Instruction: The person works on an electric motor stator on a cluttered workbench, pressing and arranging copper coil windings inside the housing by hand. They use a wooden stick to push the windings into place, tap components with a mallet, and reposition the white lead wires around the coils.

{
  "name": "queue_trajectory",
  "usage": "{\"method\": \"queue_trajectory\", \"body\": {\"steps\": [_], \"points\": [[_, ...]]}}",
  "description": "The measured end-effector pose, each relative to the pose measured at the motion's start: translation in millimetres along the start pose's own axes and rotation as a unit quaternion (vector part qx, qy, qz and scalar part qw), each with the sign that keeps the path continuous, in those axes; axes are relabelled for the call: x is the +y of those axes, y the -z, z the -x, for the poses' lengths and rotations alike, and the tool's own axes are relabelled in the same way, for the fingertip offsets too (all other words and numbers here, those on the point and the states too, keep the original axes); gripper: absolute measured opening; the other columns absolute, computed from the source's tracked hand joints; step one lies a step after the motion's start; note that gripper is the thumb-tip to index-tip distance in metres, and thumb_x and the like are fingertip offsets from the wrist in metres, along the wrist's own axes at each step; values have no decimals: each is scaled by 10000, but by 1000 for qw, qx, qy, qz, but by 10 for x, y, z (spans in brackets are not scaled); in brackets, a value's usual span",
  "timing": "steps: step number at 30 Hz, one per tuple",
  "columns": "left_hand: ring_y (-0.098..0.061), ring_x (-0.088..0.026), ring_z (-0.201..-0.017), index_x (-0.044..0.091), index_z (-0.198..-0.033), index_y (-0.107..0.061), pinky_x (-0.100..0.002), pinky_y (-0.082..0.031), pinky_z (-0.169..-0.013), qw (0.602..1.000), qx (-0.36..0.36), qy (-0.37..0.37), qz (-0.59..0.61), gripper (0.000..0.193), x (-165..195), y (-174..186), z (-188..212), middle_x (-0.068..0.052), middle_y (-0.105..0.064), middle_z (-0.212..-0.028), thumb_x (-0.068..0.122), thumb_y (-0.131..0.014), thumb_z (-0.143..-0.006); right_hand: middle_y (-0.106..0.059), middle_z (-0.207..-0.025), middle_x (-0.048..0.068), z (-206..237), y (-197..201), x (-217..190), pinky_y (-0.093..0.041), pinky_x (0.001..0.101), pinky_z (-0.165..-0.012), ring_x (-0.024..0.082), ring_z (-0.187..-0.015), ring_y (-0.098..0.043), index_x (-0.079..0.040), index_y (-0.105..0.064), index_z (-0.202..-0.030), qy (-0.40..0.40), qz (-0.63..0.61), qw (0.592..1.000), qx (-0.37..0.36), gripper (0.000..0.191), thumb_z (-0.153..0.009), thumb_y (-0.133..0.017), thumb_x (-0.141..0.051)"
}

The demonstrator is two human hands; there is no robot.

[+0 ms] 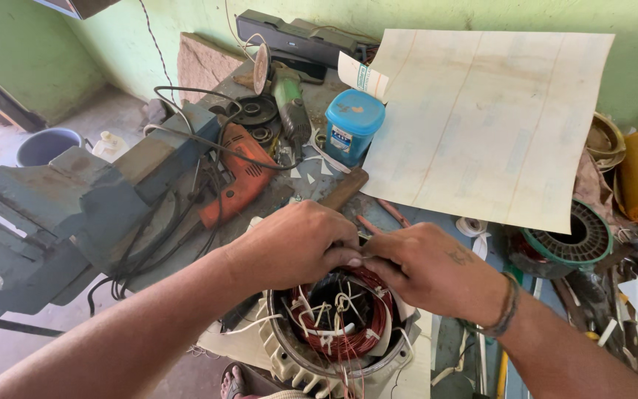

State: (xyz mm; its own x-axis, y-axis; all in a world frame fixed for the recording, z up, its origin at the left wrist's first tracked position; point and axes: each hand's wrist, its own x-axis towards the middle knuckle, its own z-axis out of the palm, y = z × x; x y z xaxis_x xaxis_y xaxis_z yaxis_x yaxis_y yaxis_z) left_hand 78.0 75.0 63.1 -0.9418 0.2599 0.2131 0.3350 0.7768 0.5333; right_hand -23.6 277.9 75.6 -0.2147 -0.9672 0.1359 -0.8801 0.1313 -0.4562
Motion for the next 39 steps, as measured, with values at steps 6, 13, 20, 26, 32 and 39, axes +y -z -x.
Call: {"method": "queue_trajectory", "body": {"steps": [6, 13, 20, 26, 32, 39], "points": [[-641, -400, -1073, 47, -1139, -661, -479, -499, -904, 994, 108, -21, -7, 411, -77, 52, 150, -172, -687, -1125, 266, -761, -806, -725, -831, 156, -2, 15, 0, -543, 452, -676, 373, -772, -696, -27, -737, -868, 0, 22, 1000, 10, 106, -827, -727, -124], [-665, -393, -1059, 86, -1362, -586, -495, -520, -904, 983, -16, 180, -29, 686, 46, -58, 222, -182, -687, -1173, 259, -703, -708, -689, -786, 166, -63, 57, -50, -528, 465, -653, 390, -765, -670, -17, -707, -864, 13, -2, 999, -30, 101, -820, -722, -107], [-702, -401, -932, 35, -1243, -619, -519, -552, -810, 986, 6, 160, -55, 556, 136, -52, 233, -177, -721, -1062, 235, -671, -727, -713, -846, 154, -58, -11, -21, -544, 455, -674, 389, -796, -685, -5, -708, -967, 34, 4, 999, -5, 177, -814, -732, -92], [-707, -388, -904, 36, -1253, -630, -500, -561, -769, 987, 28, 154, -40, 589, 91, -73, 233, -171, -727, -1041, 222, -671, -695, -702, -818, 118, -62, -116, 73, -550, 424, -669, 339, -776, -700, -19, -703, -928, 100, 15, 994, 33, 161, -793, -765, -82], [-705, -385, -901, 53, -1235, -642, -498, -562, -763, 987, 32, 156, -34, 573, 70, -73, 241, -161, -731, -1030, 215, -672, -686, -631, -715, 107, -144, -140, 207, -523, 420, -618, 301, -697, -659, -29, -746, -1026, 153, 51, 987, 0, 274, -753, -759, -36], [-700, -391, -911, 120, -1273, -617, -517, -549, -786, 989, -22, 148, 2, 579, -7, 30, 221, -159, -742, -984, 220, -687, -707, -708, -908, 91, -315, -82, 227, -553, 398, -720, 293, -819, -670, -22, -721, -1057, 254, 39, 966, -37, 359, -698, -727, -35]]}}
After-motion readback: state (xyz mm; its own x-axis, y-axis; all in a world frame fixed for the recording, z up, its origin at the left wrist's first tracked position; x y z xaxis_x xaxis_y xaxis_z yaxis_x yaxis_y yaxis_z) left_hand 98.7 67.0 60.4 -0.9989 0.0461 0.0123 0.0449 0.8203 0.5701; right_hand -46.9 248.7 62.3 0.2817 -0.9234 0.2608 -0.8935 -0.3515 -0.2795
